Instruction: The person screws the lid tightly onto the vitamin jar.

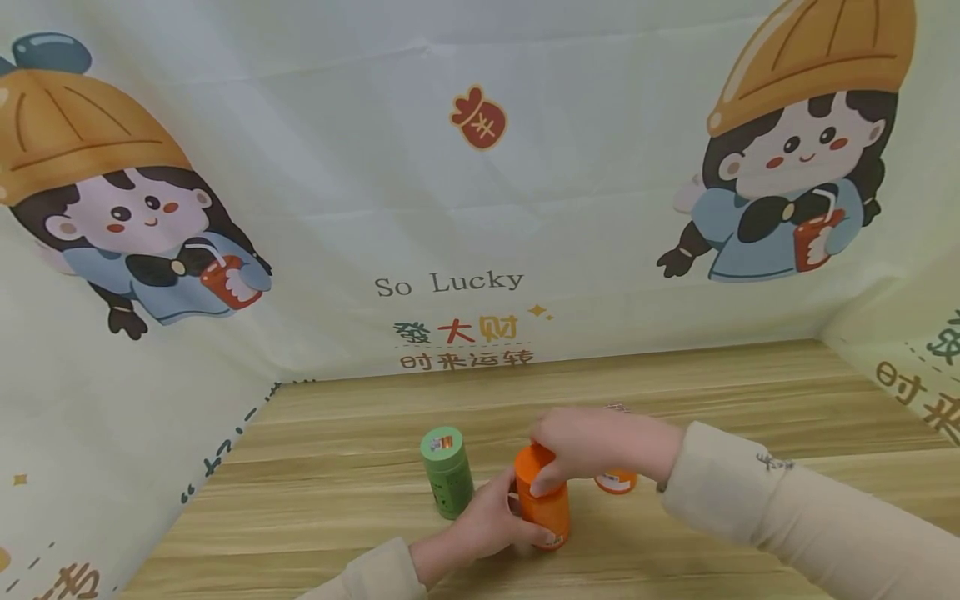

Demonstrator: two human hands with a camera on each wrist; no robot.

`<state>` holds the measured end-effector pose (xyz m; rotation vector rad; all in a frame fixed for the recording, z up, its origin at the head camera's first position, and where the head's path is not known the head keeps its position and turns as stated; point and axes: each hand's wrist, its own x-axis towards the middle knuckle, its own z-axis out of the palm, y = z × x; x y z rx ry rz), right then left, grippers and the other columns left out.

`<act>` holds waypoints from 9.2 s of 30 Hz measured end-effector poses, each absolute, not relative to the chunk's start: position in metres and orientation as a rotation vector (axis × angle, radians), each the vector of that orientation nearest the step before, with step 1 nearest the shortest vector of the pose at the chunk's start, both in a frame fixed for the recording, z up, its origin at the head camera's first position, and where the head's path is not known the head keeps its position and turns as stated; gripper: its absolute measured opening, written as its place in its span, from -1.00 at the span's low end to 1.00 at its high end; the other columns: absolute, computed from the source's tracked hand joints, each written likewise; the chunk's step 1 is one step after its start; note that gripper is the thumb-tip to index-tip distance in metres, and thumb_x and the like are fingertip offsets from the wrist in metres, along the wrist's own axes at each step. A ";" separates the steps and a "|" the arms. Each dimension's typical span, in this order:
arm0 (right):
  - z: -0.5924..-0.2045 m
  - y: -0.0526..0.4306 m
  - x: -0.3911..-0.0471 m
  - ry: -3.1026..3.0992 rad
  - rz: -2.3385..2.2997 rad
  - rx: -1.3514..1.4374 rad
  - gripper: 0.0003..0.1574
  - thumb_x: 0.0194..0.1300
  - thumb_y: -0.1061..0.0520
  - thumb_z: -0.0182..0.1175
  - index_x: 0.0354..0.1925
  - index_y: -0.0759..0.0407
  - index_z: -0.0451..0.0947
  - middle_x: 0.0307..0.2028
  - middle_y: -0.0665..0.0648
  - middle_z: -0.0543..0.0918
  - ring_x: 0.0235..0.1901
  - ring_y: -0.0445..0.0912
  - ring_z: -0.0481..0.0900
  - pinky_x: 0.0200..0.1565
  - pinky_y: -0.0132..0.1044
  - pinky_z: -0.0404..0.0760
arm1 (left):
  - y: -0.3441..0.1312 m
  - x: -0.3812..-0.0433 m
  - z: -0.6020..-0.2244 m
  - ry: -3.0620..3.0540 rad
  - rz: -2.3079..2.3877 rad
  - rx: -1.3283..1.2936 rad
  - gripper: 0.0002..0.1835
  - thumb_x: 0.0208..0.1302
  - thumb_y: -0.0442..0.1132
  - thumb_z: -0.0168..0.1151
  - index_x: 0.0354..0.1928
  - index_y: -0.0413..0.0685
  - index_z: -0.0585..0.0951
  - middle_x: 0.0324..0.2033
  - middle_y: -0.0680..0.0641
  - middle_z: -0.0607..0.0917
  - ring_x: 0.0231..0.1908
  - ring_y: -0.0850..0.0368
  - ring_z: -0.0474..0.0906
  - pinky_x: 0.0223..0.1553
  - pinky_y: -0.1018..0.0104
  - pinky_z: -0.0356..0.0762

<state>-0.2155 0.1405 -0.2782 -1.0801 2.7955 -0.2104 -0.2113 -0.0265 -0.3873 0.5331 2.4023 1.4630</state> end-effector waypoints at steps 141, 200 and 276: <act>-0.273 0.154 -0.229 2.469 -0.243 -1.461 -0.50 0.11 0.22 0.27 0.06 0.01 0.52 0.07 0.08 0.43 0.06 -0.10 0.38 0.06 -0.30 0.43 | -0.027 -0.211 -0.387 2.379 1.487 0.551 -0.32 -0.17 -0.31 0.48 0.07 -0.09 0.40 -0.14 0.05 0.56 -0.26 0.21 0.54 -0.22 0.31 0.51; -0.272 0.150 -0.219 2.490 -0.212 -1.314 -0.30 0.12 0.36 0.21 0.19 -0.12 0.39 0.27 0.10 0.28 0.24 0.00 0.26 0.12 -0.22 0.41 | -0.028 -0.210 -0.386 2.396 1.452 0.575 -0.28 -0.16 -0.28 0.49 0.11 -0.08 0.36 -0.14 0.02 0.57 -0.22 0.17 0.56 -0.17 0.27 0.51; -0.311 0.308 -0.234 3.032 -0.463 -0.999 -0.26 0.13 -0.03 0.26 0.16 0.33 0.32 0.13 0.37 0.40 0.08 0.24 0.36 -0.02 0.03 0.45 | -0.009 -0.215 -0.388 2.677 1.439 0.469 -0.36 -0.24 -0.32 0.52 -0.04 -0.13 0.43 -0.16 -0.04 0.60 -0.15 0.08 0.53 -0.06 0.13 0.49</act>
